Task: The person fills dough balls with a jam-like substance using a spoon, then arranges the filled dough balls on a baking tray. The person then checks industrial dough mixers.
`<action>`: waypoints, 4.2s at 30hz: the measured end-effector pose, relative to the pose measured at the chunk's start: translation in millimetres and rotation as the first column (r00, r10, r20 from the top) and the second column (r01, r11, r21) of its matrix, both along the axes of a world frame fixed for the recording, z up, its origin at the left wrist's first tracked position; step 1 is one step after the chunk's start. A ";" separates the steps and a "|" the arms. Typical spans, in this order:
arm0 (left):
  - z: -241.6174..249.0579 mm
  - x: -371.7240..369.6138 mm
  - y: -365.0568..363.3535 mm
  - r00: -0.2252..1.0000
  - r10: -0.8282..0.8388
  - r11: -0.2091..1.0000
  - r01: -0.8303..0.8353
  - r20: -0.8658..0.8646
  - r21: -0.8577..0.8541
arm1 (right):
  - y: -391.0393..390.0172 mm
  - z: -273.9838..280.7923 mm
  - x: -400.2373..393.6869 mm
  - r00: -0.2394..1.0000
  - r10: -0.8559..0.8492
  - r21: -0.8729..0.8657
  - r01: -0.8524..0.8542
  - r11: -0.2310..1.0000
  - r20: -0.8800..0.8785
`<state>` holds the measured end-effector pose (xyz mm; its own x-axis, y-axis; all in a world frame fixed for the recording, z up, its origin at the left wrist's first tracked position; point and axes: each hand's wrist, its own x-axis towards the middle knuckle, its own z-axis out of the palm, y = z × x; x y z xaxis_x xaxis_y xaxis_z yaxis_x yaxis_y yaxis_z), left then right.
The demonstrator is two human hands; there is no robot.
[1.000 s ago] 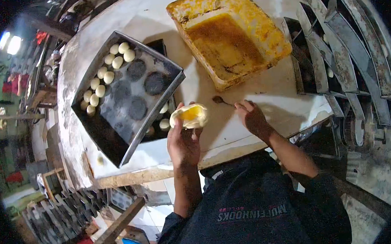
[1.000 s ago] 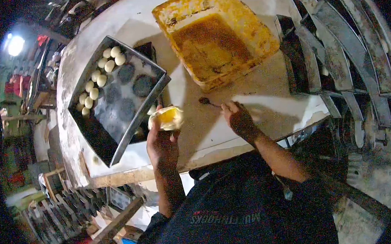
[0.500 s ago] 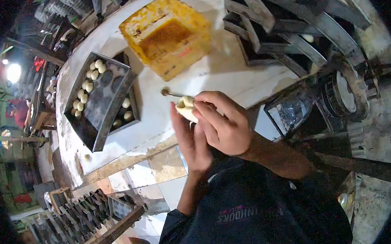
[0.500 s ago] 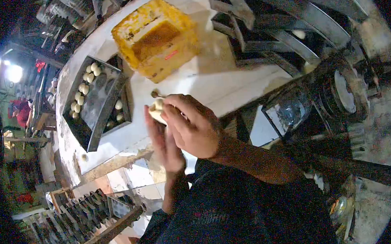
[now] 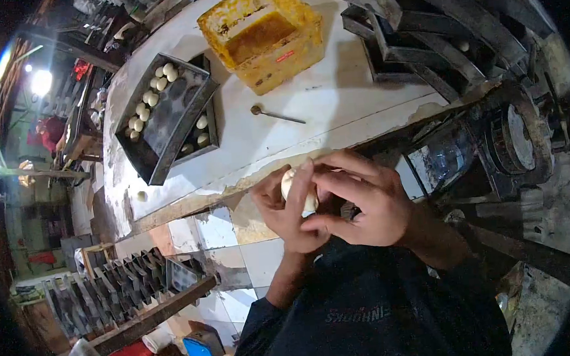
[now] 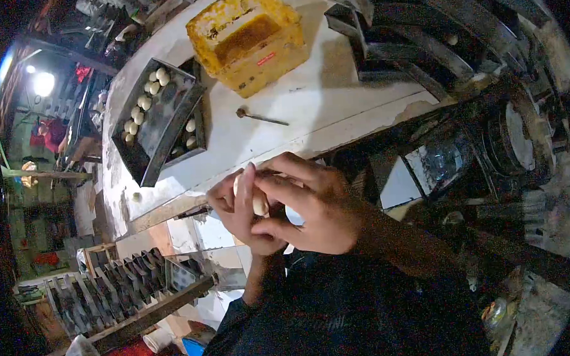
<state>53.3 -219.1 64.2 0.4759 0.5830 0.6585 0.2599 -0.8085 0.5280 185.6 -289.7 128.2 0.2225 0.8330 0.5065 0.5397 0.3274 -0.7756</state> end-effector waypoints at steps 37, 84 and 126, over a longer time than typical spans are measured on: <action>29.5 185.3 115.8 0.613 -0.631 0.463 0.789 0.475 -0.403 | 66.0 67.1 146.5 0.573 -0.046 0.032 0.033 0.999 0.819; -236.6 -109.6 717.1 0.558 0.601 0.381 -0.829 -0.572 -0.408 | 127.3 101.6 122.3 0.491 -0.161 -0.026 0.352 0.936 0.856; -11.5 66.5 53.7 0.914 0.174 -0.107 0.387 0.366 -0.916 | 87.9 -96.2 69.7 0.932 -0.351 -0.051 0.348 0.936 -0.088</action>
<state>119.7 -165.5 52.7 0.5814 0.6649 -0.4689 -0.1385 0.6489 0.7482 255.4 -201.8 32.0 0.5480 0.7100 0.4422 0.5397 0.1037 -0.8354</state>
